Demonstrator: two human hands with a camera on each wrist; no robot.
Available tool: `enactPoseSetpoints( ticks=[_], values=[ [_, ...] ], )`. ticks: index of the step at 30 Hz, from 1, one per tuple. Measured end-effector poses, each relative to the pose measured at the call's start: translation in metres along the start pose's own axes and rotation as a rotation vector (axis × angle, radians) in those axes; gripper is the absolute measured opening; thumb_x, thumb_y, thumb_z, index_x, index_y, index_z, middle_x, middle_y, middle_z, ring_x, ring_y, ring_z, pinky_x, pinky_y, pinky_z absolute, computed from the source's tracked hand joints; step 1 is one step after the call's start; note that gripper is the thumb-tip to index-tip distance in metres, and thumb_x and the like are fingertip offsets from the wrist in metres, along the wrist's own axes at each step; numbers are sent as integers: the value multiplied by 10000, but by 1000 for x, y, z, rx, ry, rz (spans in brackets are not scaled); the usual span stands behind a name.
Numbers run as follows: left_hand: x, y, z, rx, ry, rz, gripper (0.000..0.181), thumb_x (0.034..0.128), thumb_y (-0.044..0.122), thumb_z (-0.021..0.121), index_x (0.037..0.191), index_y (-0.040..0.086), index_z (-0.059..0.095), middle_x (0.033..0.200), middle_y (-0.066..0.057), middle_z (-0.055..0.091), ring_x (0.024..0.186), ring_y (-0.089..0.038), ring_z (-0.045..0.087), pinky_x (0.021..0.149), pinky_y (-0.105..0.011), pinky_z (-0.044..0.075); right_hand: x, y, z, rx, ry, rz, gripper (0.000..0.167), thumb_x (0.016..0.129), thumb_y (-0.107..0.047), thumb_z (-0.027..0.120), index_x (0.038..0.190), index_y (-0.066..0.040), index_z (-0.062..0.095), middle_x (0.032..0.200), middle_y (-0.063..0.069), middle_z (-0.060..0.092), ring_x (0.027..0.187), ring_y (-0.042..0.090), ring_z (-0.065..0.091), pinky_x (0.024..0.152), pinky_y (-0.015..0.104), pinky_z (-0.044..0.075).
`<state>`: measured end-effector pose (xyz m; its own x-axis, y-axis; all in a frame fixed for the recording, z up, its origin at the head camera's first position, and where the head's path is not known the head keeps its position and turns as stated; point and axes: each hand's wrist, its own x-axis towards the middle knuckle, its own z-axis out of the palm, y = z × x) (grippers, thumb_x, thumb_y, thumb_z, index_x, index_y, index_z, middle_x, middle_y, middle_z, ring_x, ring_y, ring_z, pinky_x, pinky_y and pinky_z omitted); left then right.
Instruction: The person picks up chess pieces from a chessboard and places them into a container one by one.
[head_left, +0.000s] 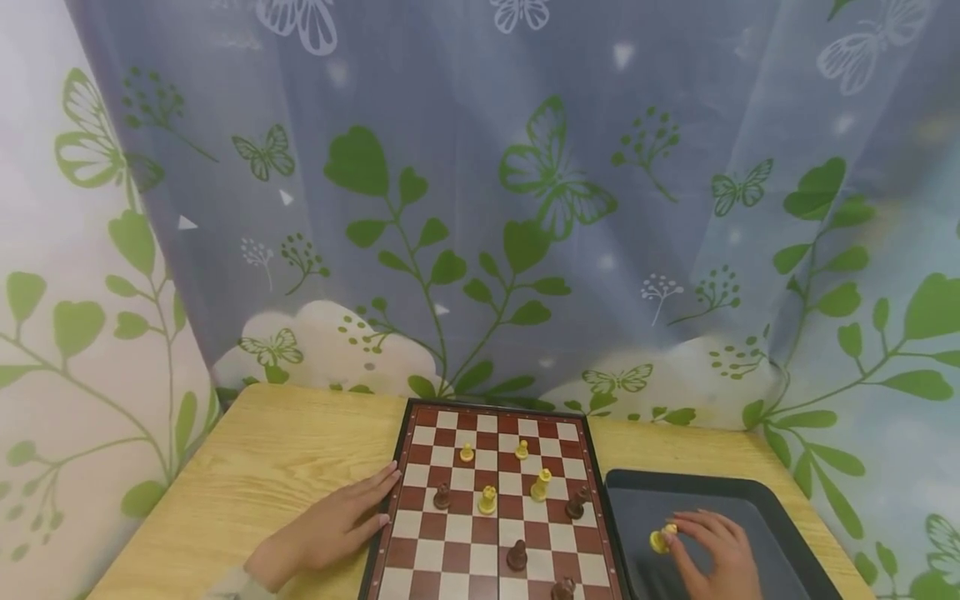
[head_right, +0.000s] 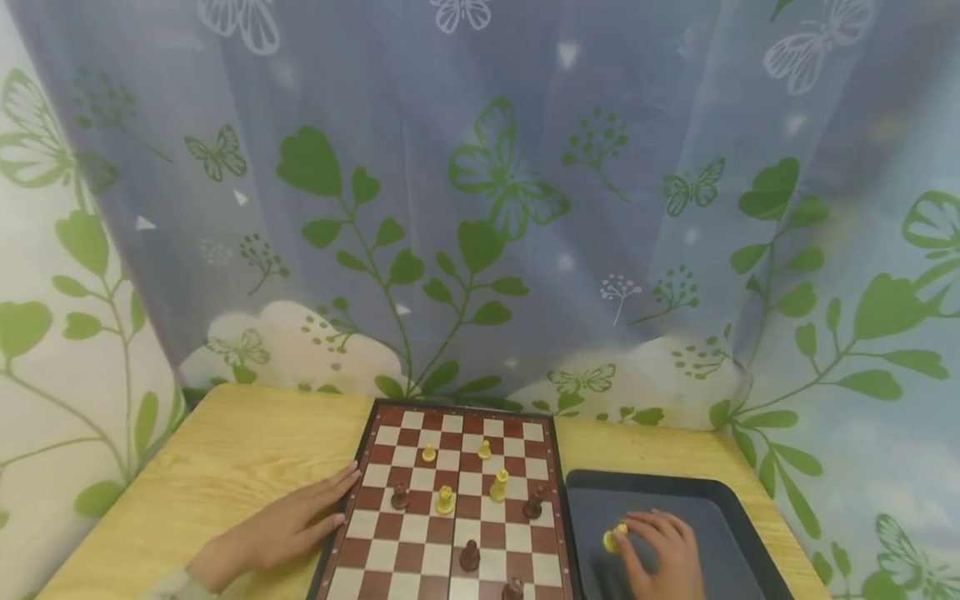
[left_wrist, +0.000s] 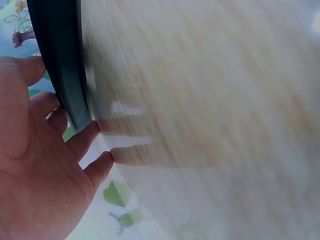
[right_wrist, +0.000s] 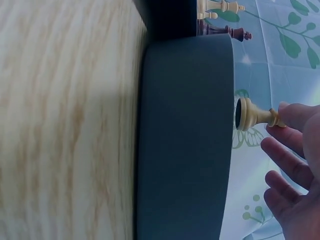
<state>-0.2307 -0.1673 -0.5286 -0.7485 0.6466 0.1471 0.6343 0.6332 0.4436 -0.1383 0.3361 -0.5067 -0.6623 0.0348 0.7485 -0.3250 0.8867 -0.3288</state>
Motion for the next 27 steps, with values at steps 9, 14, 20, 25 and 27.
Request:
enactPoseSetpoints(
  ticks=[9,14,20,25,27],
  values=[
    [-2,3,-1,-12,-18,-13,587,1103,379,405,1581,43,346,1660,-144,287,1457,-409,387,1129,-638,363,-1,7,3,-11,40,47,184,649,70,852,792,-20,778,845,167,745,1052,-245,324,964,95,249],
    [-3,2,-1,-8,-17,-20,583,1105,368,402,1580,35,344,1659,-153,285,1455,-408,390,1128,-636,365,1,5,5,-28,10,65,170,670,49,851,808,-25,785,867,168,749,1041,-240,316,907,260,332],
    [-4,1,1,-8,-18,-22,585,1106,372,398,1582,38,340,1661,-149,279,1459,-401,387,1131,-630,367,0,8,3,-42,-2,73,167,666,45,849,807,-15,784,872,175,749,1042,-279,277,900,302,332],
    [-3,2,-1,-5,-18,-23,586,1106,376,389,1585,42,334,1661,-149,271,1459,-404,385,1140,-626,358,1,15,1,-44,-12,51,155,676,44,843,807,-13,783,865,188,742,994,-252,349,882,344,338],
    [-3,2,-1,-1,-20,-22,586,1107,374,387,1584,39,333,1661,-151,269,1459,-406,384,1142,-624,356,1,17,0,-47,-19,40,145,688,31,843,809,-23,784,863,180,743,957,-197,413,875,367,344]
  ],
)
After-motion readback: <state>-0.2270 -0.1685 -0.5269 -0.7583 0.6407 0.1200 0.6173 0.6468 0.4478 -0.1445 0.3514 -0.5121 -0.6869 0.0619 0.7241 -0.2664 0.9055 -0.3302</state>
